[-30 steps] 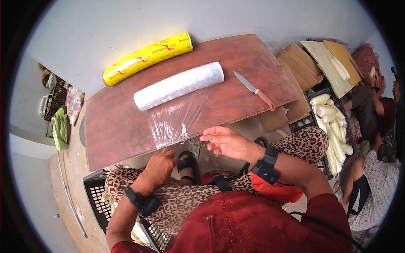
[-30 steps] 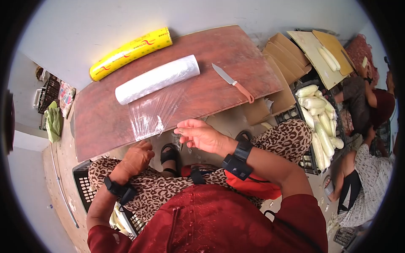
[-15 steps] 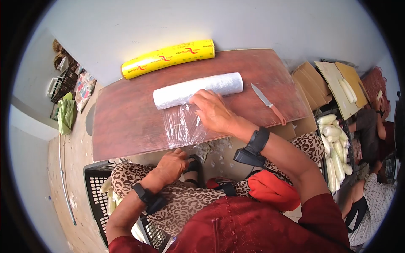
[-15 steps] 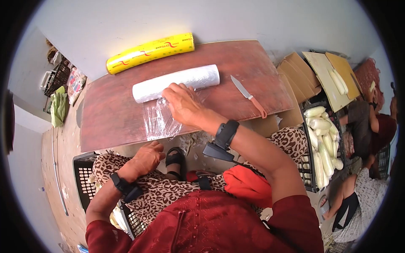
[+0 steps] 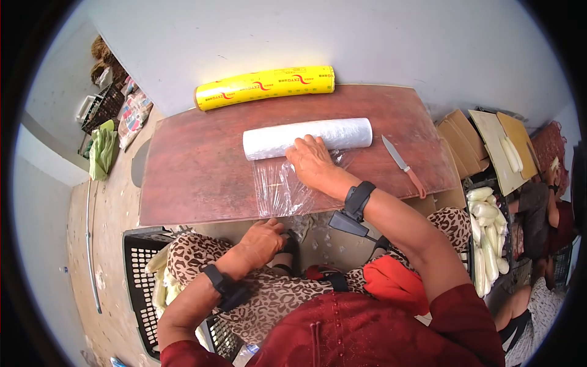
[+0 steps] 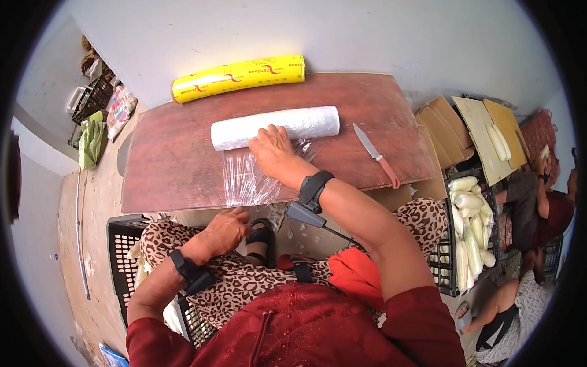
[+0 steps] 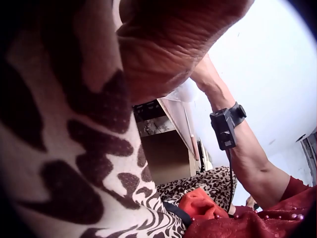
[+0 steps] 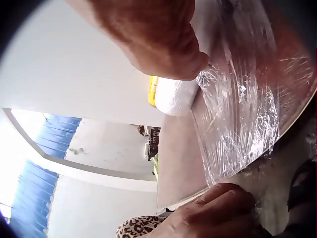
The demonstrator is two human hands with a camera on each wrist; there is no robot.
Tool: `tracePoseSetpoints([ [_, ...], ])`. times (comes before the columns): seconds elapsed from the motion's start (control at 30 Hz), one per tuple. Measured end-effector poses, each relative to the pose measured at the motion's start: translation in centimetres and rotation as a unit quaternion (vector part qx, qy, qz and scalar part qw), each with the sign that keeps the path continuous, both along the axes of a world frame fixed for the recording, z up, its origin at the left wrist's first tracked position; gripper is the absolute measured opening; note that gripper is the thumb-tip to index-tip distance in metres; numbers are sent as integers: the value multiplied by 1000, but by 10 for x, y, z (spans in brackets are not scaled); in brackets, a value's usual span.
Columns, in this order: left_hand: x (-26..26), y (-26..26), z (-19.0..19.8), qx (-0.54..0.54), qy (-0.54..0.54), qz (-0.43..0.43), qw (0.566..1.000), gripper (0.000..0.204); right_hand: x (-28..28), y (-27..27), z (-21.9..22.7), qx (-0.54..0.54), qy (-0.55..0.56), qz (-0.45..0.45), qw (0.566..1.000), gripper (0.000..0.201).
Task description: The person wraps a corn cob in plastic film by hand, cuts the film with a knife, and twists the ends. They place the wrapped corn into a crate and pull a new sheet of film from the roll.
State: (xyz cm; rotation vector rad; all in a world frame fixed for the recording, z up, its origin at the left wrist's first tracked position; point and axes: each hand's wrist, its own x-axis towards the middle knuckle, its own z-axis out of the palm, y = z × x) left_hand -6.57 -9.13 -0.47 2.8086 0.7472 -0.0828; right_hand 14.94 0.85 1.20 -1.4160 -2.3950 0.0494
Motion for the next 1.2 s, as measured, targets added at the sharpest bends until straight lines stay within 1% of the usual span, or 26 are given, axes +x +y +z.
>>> tracePoseSetpoints([
  [0.1,0,1,0,4,-2,-1,1000,7,2,1,1,16,25,-13,999,6],
  [0.2,0,0,0,7,-6,-4,1000,7,17,-1,1,47,77,31,995,4],
  [0.3,1,-1,3,1,1,-3,1000,7,38,-10,4,-10,134,88,987,4],
  [0.4,3,0,4,4,2,-7,1000,8,53,-20,8,-141,148,102,974,4],
  [0.5,2,-1,3,7,4,-2,1000,8,50,-22,9,-36,156,119,980,7],
  [0.6,3,-1,-1,13,7,-1,1000,9,28,-16,13,26,97,93,991,9],
  [0.7,1,-1,-3,8,11,-2,1000,9,3,-3,4,88,47,123,987,10],
  [0.73,1,-1,-4,11,11,-2,1000,9,-4,1,0,98,23,120,988,9],
  [0.93,0,1,-5,17,-6,1,1000,8,-21,17,-11,36,-157,68,985,3],
  [1.03,-1,0,-5,22,-4,-1,1000,8,-5,14,-9,103,-30,96,990,7],
  [1.13,-2,0,-4,14,-2,-2,1000,7,22,1,4,121,36,145,981,11],
  [1.2,-2,0,-4,8,-3,-1,1000,8,46,-17,10,94,55,179,978,13],
])
